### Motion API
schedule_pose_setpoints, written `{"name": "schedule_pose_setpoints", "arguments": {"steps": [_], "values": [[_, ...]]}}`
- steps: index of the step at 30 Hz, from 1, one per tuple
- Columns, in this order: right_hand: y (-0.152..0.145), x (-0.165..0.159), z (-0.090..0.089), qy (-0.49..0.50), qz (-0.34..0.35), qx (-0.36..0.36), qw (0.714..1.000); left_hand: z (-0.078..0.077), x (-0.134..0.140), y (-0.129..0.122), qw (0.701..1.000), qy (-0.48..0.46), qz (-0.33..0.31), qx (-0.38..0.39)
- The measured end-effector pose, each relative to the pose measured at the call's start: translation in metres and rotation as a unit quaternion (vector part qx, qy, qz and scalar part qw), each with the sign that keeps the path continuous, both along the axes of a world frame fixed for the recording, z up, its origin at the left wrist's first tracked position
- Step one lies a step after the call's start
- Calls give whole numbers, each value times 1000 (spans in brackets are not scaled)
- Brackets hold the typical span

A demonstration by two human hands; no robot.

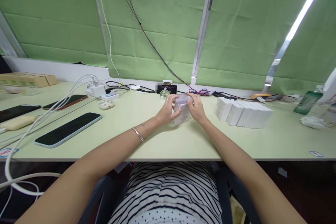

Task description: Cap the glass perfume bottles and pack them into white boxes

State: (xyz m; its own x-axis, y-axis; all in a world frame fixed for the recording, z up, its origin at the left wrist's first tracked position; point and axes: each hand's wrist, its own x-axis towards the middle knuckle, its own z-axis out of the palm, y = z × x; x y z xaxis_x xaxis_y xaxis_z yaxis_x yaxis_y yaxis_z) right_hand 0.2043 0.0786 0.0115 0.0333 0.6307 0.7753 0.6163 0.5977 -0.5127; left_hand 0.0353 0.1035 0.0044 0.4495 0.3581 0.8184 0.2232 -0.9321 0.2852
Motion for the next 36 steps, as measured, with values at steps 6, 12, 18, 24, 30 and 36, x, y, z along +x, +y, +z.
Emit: {"name": "schedule_pose_setpoints", "arguments": {"steps": [6,12,18,24,30,36], "values": [[2,8,7,31,11,-40,999,-2,0,-1,997,52,-50,-40],[3,16,16,54,-15,-41,998,-2,-1,1,986,119,-57,-98],[4,38,31,262,-55,119,956,7,-8,13,987,117,40,-106],[16,43,23,273,-98,-189,938,9,-38,39,962,29,222,-158],[18,34,2,103,-117,-319,935,9,-47,50,915,-29,339,-216],[6,31,10,-49,-138,-319,936,11,-33,32,924,25,347,-157]]}}
